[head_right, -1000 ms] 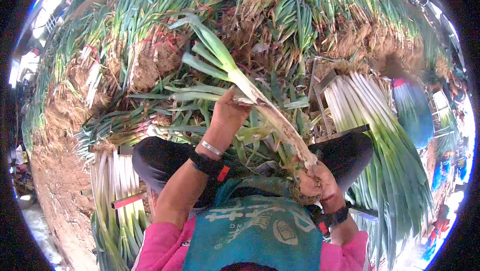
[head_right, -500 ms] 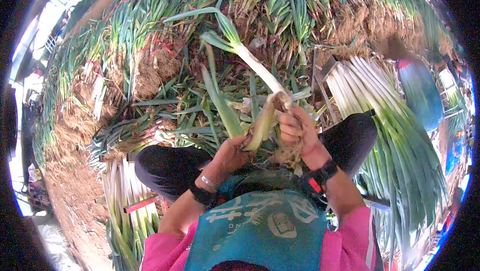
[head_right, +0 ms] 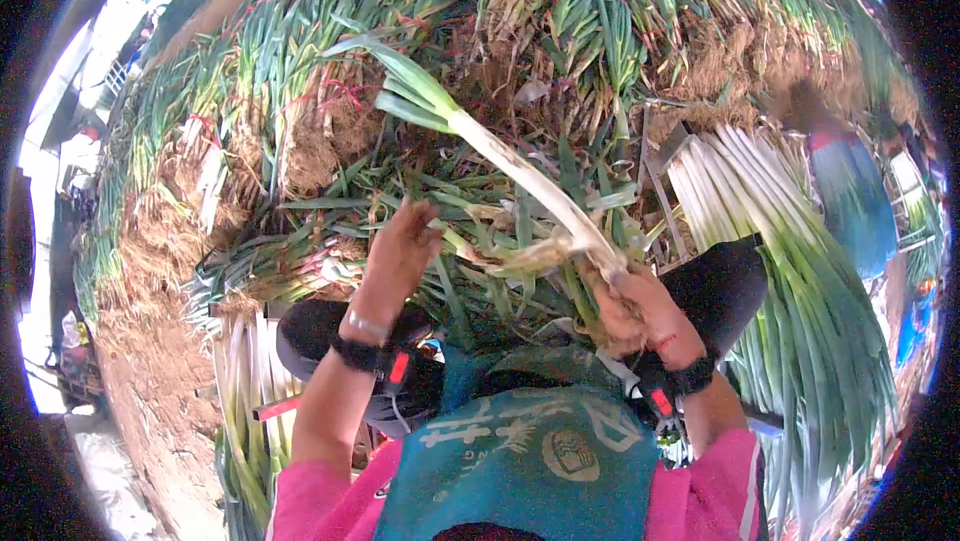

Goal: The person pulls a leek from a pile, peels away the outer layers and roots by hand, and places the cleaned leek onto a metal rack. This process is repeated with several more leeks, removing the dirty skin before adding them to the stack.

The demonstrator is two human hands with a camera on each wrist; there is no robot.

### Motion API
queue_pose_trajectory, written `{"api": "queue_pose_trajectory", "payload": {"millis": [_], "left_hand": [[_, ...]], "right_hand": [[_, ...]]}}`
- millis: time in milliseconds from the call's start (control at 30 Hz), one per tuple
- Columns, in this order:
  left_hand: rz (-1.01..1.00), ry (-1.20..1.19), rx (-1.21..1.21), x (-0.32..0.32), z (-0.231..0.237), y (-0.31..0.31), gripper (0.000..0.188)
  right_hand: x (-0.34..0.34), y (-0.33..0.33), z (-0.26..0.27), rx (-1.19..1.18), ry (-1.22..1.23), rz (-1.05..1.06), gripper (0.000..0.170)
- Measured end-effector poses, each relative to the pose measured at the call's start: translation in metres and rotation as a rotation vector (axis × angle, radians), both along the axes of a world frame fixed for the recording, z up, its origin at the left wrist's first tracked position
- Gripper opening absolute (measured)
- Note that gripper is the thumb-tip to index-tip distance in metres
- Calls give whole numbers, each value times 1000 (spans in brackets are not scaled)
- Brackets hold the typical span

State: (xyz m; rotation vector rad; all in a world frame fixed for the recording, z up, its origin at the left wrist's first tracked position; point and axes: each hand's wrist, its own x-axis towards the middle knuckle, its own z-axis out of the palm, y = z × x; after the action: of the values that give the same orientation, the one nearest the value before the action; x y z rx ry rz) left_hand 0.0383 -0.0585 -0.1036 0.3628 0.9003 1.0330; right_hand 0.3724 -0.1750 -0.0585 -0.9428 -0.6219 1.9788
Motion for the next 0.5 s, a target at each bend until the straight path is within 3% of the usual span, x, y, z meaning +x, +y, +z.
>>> {"api": "queue_pose_trajectory", "payload": {"millis": [67, 133, 167, 200, 267, 367, 467, 500], "left_hand": [[-20, -48, -36, 27, 32, 24, 34], [-164, -562, 54, 34, 10, 58, 33], [29, -560, 6, 47, 5, 61, 32], [36, -466, 87, 56, 6, 64, 32], [123, -428, 8, 72, 5, 59, 31], [233, -352, -99, 85, -14, 59, 27], [258, -340, -218, 90, -10, 35, 25], [159, -139, -3, 86, -22, 24, 22]], "right_hand": [[2, -14, 12, -18, 60, 9, 45], [3, -26, 22, -120, 233, 36, 46], [7, -31, 19, -141, 301, 62, 44], [11, -36, 15, -172, 396, 57, 43], [15, -48, 7, -239, 593, 39, 42], [15, -53, -2, -186, 592, -54, 38], [13, -42, -13, -201, 697, -109, 37], [7, -35, -7, -176, 696, -106, 37]]}}
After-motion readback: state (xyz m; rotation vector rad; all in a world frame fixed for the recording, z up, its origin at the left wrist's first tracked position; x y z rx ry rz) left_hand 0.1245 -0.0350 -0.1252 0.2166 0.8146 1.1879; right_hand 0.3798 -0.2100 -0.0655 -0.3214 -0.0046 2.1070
